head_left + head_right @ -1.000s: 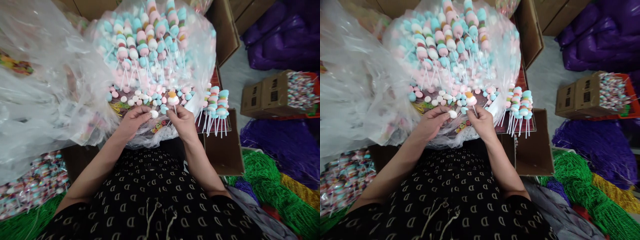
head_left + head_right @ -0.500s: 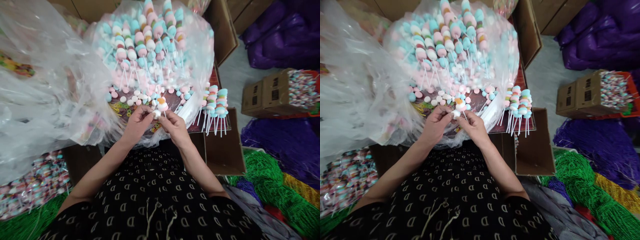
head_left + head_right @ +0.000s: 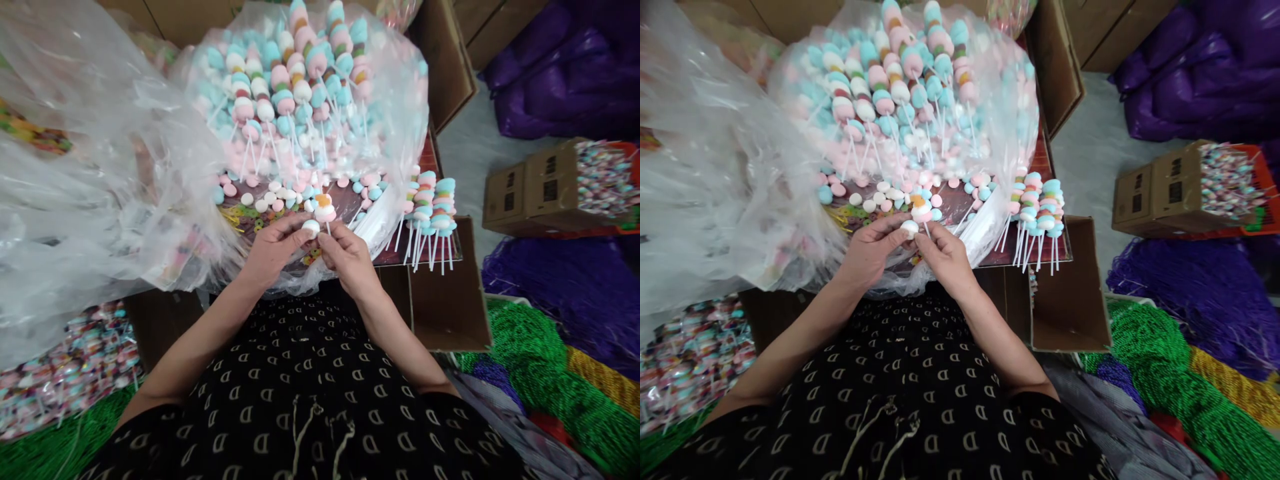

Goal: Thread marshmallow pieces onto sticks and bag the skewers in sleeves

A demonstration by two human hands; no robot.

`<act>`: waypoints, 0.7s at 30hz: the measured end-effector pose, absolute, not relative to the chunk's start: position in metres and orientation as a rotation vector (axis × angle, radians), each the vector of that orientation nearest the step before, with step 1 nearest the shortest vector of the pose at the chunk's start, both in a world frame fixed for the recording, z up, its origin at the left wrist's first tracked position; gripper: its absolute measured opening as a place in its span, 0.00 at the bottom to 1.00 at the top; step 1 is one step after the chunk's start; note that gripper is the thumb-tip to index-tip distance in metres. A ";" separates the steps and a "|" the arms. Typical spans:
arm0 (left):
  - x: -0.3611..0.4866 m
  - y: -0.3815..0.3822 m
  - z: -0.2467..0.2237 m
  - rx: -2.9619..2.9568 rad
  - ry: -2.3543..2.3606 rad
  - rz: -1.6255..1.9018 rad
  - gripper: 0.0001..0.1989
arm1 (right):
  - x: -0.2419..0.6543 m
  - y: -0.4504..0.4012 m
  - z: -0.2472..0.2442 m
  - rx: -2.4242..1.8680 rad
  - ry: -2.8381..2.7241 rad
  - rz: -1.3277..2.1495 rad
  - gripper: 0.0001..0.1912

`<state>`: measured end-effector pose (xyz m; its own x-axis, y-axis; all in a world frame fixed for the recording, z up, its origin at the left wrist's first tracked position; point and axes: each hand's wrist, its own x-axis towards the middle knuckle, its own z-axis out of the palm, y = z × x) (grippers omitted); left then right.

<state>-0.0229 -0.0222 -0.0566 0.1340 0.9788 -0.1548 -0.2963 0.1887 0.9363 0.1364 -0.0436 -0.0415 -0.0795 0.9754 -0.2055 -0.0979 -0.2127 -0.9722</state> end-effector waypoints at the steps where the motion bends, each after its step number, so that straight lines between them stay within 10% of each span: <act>1: -0.023 -0.022 -0.056 0.898 0.999 1.143 0.15 | 0.139 -0.046 -0.040 -1.252 -1.070 1.468 0.20; 21: -0.030 -0.012 -0.068 0.755 0.958 1.279 0.21 | 0.157 -0.086 -0.019 -1.390 -1.519 1.418 0.20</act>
<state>-0.0298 -0.0120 -0.0678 0.0230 0.9865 -0.1621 -0.4324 0.1560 0.8881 0.1568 -0.0858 -0.0190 -0.2444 0.9479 -0.2041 0.2689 -0.1360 -0.9535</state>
